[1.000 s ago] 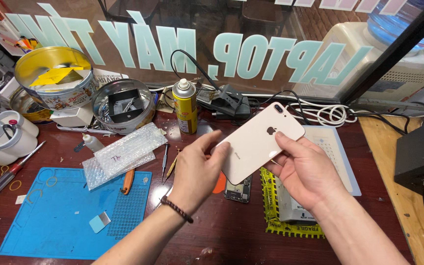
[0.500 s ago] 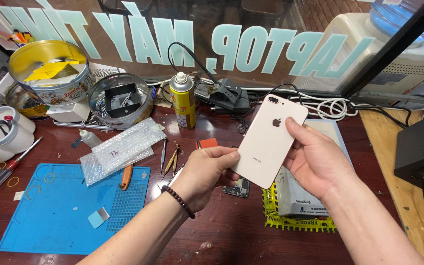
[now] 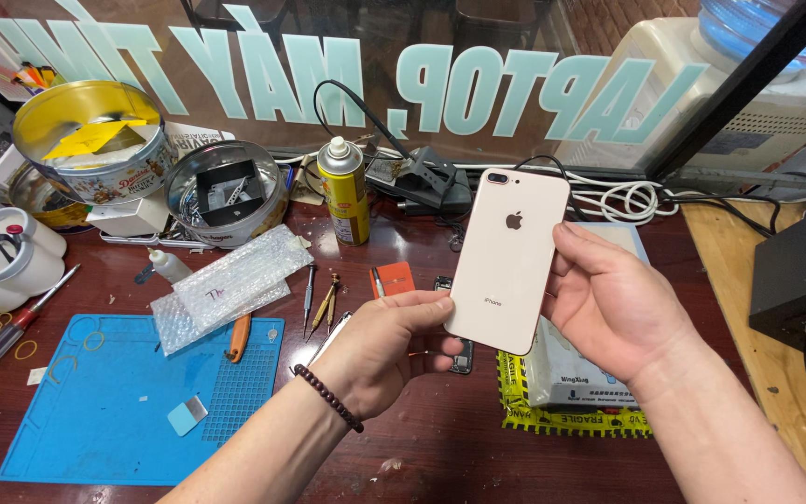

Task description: The person unwraps bubble-wrapped smartphone back covers and compares them to existing parts on the workbench. They then move to a rack of disassembled phones, select a unit, and inspect its internal components. Finally, they open a small parts box and examine loose screws and connectors.

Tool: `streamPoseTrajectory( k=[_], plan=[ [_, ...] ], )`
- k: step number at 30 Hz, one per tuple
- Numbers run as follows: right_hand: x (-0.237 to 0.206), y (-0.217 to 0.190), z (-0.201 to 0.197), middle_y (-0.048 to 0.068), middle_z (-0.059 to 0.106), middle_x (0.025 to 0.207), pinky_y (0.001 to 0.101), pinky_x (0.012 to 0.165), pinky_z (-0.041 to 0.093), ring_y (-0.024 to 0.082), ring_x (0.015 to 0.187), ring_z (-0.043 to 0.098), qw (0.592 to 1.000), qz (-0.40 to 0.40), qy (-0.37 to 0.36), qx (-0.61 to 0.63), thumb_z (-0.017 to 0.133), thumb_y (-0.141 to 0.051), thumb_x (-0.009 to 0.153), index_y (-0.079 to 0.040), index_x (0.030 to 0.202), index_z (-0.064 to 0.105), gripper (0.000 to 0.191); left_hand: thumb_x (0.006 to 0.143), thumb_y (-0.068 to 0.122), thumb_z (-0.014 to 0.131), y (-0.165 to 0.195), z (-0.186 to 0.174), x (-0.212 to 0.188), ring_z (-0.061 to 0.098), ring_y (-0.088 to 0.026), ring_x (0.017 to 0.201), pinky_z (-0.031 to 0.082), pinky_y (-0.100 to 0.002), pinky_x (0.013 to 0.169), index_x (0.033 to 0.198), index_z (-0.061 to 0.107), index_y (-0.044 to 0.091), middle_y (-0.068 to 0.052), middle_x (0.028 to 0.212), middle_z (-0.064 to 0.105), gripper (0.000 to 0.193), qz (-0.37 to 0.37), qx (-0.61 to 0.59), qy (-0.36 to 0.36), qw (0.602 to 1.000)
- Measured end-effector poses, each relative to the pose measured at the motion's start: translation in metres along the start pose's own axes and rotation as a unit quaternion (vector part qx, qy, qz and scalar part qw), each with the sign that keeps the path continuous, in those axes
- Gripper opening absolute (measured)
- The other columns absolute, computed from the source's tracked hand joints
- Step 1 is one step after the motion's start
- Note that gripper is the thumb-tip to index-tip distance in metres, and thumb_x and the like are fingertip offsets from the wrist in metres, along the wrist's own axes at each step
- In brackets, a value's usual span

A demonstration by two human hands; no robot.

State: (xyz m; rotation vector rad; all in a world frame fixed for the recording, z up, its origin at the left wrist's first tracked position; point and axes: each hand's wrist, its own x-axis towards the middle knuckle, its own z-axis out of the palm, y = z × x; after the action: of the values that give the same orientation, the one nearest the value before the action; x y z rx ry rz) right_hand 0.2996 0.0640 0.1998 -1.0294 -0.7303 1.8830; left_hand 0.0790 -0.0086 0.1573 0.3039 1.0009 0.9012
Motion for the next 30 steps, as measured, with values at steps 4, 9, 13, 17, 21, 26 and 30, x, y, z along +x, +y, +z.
streamPoseTrajectory(
  k=[4, 9, 13, 17, 21, 26, 30],
  plan=[
    [-0.001, 0.003, -0.002, 0.004, 0.071, 0.109, 0.0371, 0.094, 0.054, 0.014, 0.097, 0.067, 1.0, 0.0, -0.013, 0.009, 0.05, -0.018, 0.104, -0.005, 0.123, 0.063, 0.026, 0.095, 0.014, 0.066, -0.004, -0.005, 0.002, 0.068, -0.014, 0.074, 0.056, -0.027, 0.063, 0.116, 0.069, 0.0, -0.007, 0.095, 0.073, 0.025, 0.008, -0.005, -0.013, 1.0],
    [-0.002, 0.004, -0.001, 0.006, 0.07, 0.11, 0.0379, 0.093, 0.054, 0.015, 0.098, 0.066, 1.0, 0.001, -0.016, -0.004, 0.05, -0.019, 0.106, -0.003, 0.124, 0.062, 0.027, 0.098, 0.014, 0.062, -0.008, -0.007, 0.004, 0.069, -0.014, 0.076, 0.057, -0.027, 0.065, 0.121, 0.068, -0.002, -0.009, 0.098, 0.074, 0.029, 0.0, -0.003, -0.026, 1.0],
    [-0.002, 0.004, 0.001, 0.006, 0.071, 0.111, 0.0377, 0.09, 0.054, 0.016, 0.099, 0.067, 0.999, 0.018, 0.019, -0.037, 0.048, -0.021, 0.103, -0.004, 0.123, 0.063, 0.03, 0.099, 0.012, 0.059, -0.009, -0.006, 0.003, 0.07, -0.015, 0.076, 0.058, -0.027, 0.066, 0.124, 0.067, -0.003, -0.01, 0.099, 0.074, 0.031, -0.016, -0.017, -0.023, 0.999],
    [0.0, 0.004, 0.0, 0.007, 0.071, 0.112, 0.038, 0.093, 0.055, 0.016, 0.1, 0.068, 0.999, 0.023, 0.011, -0.027, 0.048, -0.019, 0.103, -0.002, 0.123, 0.062, 0.029, 0.099, 0.01, 0.057, -0.009, -0.007, 0.0, 0.07, -0.015, 0.078, 0.059, -0.027, 0.067, 0.126, 0.066, -0.003, -0.011, 0.101, 0.074, 0.031, -0.032, -0.028, -0.024, 0.999],
    [0.003, 0.007, -0.006, 0.007, 0.07, 0.113, 0.0384, 0.093, 0.054, 0.016, 0.101, 0.067, 1.0, 0.023, -0.012, -0.001, 0.05, -0.016, 0.104, -0.004, 0.124, 0.06, 0.026, 0.1, 0.008, 0.057, -0.009, -0.01, -0.002, 0.071, -0.015, 0.08, 0.06, -0.027, 0.069, 0.128, 0.065, -0.005, -0.011, 0.102, 0.073, 0.032, -0.014, -0.046, -0.065, 0.997],
    [0.007, 0.01, -0.012, 0.006, 0.071, 0.111, 0.0376, 0.091, 0.055, 0.016, 0.1, 0.068, 0.999, 0.026, -0.016, -0.014, 0.049, -0.016, 0.102, -0.005, 0.124, 0.061, 0.027, 0.099, 0.007, 0.057, -0.01, -0.011, -0.003, 0.072, -0.016, 0.082, 0.06, -0.028, 0.07, 0.129, 0.065, -0.004, -0.011, 0.104, 0.074, 0.033, -0.002, -0.027, -0.058, 0.998],
    [0.01, 0.013, -0.014, 0.007, 0.07, 0.113, 0.0368, 0.094, 0.053, 0.015, 0.101, 0.066, 1.0, 0.025, -0.006, 0.005, 0.05, -0.016, 0.105, -0.002, 0.126, 0.061, 0.027, 0.101, 0.005, 0.052, -0.009, -0.01, -0.007, 0.072, -0.015, 0.085, 0.061, -0.029, 0.076, 0.135, 0.062, -0.005, -0.011, 0.109, 0.073, 0.037, 0.01, -0.051, -0.113, 0.992]
  ],
)
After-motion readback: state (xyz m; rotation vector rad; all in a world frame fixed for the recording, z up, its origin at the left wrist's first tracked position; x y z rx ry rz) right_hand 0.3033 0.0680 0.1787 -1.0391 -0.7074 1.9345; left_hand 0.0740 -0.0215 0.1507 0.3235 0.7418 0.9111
